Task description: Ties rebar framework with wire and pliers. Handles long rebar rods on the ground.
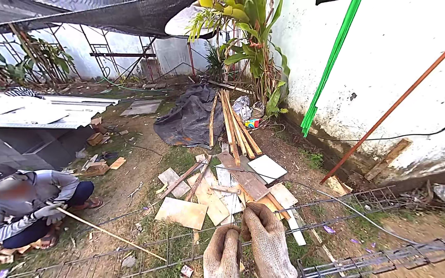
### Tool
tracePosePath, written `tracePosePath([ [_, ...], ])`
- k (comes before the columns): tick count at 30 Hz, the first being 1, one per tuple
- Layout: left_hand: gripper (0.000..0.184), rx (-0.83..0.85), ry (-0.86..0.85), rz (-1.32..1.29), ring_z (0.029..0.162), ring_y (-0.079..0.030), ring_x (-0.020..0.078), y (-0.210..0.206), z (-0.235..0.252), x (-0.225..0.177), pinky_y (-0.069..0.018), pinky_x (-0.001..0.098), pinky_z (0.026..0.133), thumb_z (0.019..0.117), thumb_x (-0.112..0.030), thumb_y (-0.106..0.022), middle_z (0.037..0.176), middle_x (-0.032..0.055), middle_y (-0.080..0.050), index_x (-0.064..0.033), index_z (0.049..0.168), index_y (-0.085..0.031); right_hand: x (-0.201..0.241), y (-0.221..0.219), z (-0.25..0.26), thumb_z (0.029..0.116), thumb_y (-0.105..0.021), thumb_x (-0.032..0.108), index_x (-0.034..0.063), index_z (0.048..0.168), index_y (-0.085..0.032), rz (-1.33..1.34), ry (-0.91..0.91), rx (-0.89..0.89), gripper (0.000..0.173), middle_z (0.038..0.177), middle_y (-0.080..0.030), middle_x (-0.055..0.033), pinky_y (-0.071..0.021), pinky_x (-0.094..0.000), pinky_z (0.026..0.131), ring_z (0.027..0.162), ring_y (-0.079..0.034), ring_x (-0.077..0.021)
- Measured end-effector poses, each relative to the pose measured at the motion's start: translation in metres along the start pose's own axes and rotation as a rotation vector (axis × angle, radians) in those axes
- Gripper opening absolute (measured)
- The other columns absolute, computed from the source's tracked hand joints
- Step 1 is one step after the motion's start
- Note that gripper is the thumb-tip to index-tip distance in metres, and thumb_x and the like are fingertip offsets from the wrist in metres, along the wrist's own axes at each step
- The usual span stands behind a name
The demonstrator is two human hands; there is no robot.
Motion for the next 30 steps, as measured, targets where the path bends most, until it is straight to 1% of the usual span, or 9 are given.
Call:
tracePosePath([
  [3, 0.022, -0.033, -0.033, 0.048, 0.057, -0.057, 0.0089, -0.001, 0.001, 0.003, -0.0497, 0.0254, 0.052, 0.1036, -0.006, -0.049, 0.073, 0.0014, -0.066, 0.0001, 0.105, -0.07, -0.001, -0.004, -0.004, 0.0987, -0.06, 0.012, 0.0023, 0.106, -0.072, -0.01, -0.028, 0.012, 0.017, 0.08, -0.071, -0.0055, -0.0594, -0.0347, 0.064, 0.069, -0.068, -0.0164],
  [5, 0.022, -0.062, -0.073, 0.081, 0.068, -0.063, 0.0084, -0.001, 0.002, 0.003, -0.0551, 0.0248, 0.062, 0.1034, -0.005, -0.05, 0.082, 0.0018, -0.07, -0.0005, 0.105, -0.071, -0.004, -0.006, -0.005, 0.0973, -0.061, 0.014, 0.0044, 0.102, -0.073, -0.032, -0.052, 0.01, 0.016, 0.082, -0.072, -0.0047, -0.0591, -0.0353, 0.066, 0.072, -0.069, -0.016],
  [6, 0.021, -0.071, -0.092, 0.102, 0.076, -0.067, 0.0073, -0.002, 0.002, 0.001, -0.0581, 0.0245, 0.07, 0.1027, -0.005, -0.051, 0.087, 0.0019, -0.072, -0.0008, 0.106, -0.071, -0.006, -0.007, -0.006, 0.0969, -0.062, 0.014, 0.0051, 0.101, -0.073, -0.042, -0.057, 0.003, 0.015, 0.083, -0.072, -0.0043, -0.0591, -0.0347, 0.067, 0.073, -0.069, -0.0153],
  [8, 0.02, -0.082, -0.122, 0.134, 0.088, -0.071, 0.0062, -0.003, 0.0, 0.001, -0.0596, 0.025, 0.083, 0.1006, -0.004, -0.054, 0.096, 0.0041, -0.075, 0.0006, 0.108, -0.073, -0.009, -0.009, -0.007, 0.0974, -0.062, 0.014, 0.0051, 0.1, -0.073, -0.042, -0.064, -0.014, 0.015, 0.085, -0.072, -0.0048, -0.0595, -0.0342, 0.069, 0.076, -0.07, -0.015],
  [10, 0.021, -0.082, -0.131, 0.145, 0.094, -0.071, 0.0059, -0.005, -0.001, 0.004, -0.0588, 0.0255, 0.088, 0.0996, -0.004, -0.056, 0.1, 0.006, -0.075, 0.0022, 0.111, -0.072, -0.01, -0.011, -0.008, 0.099, -0.059, 0.014, 0.0042, 0.102, -0.073, -0.032, -0.079, -0.017, 0.017, 0.087, -0.073, -0.0053, -0.0597, -0.0346, 0.074, 0.081, -0.071, -0.0149],
  [18, 0.022, -0.034, -0.049, 0.017, 0.091, -0.071, 0.0052, -0.007, -0.003, 0.013, -0.059, 0.0248, 0.087, 0.0989, -0.003, -0.056, 0.097, 0.0048, -0.076, 0.0028, 0.112, -0.072, -0.013, -0.011, -0.013, 0.099, -0.06, 0.012, 0.0034, 0.102, -0.074, 0.018, -0.084, -0.021, 0.016, 0.088, -0.073, -0.006, -0.0593, -0.034, 0.076, 0.083, -0.07, -0.0144],
  [21, 0.02, -0.006, -0.013, -0.019, 0.087, -0.071, 0.0053, -0.01, -0.003, 0.013, -0.0595, 0.0247, 0.083, 0.0993, -0.003, -0.057, 0.093, 0.0034, -0.075, 0.0016, 0.109, -0.073, -0.014, -0.008, -0.015, 0.0998, -0.059, 0.012, 0.0024, 0.104, -0.073, 0.045, -0.101, -0.043, 0.017, 0.089, -0.073, -0.0072, -0.0601, -0.0348, 0.076, 0.083, -0.071, -0.0155],
  [25, 0.02, 0.01, 0.021, -0.033, 0.085, -0.071, 0.0051, -0.013, -0.004, 0.015, -0.0596, 0.0252, 0.082, 0.0998, -0.004, -0.056, 0.09, 0.0026, -0.075, 0.0004, 0.106, -0.074, -0.017, -0.004, -0.017, 0.1007, -0.059, 0.012, 0.0013, 0.108, -0.072, 0.068, -0.102, -0.077, 0.019, 0.091, -0.074, -0.0079, -0.0604, -0.0345, 0.078, 0.084, -0.071, -0.0161],
  [30, 0.02, 0.006, 0.056, -0.007, 0.084, -0.07, 0.0063, -0.011, -0.008, 0.016, -0.0601, 0.0274, 0.081, 0.0998, -0.004, -0.055, 0.09, 0.0038, -0.074, 0.0019, 0.109, -0.071, -0.015, -0.004, -0.021, 0.1002, -0.062, 0.016, 0.0034, 0.109, -0.074, 0.036, -0.126, 0.0, 0.019, 0.095, -0.074, -0.0068, -0.0602, -0.0362, 0.081, 0.088, -0.071, -0.0154],
])
Point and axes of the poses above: each hand's wrist, its own z-axis towards the middle knuckle, its own y-axis out of the back of the hand, x = y × z, the point moved 6 cm from there along z, towards the middle knuckle
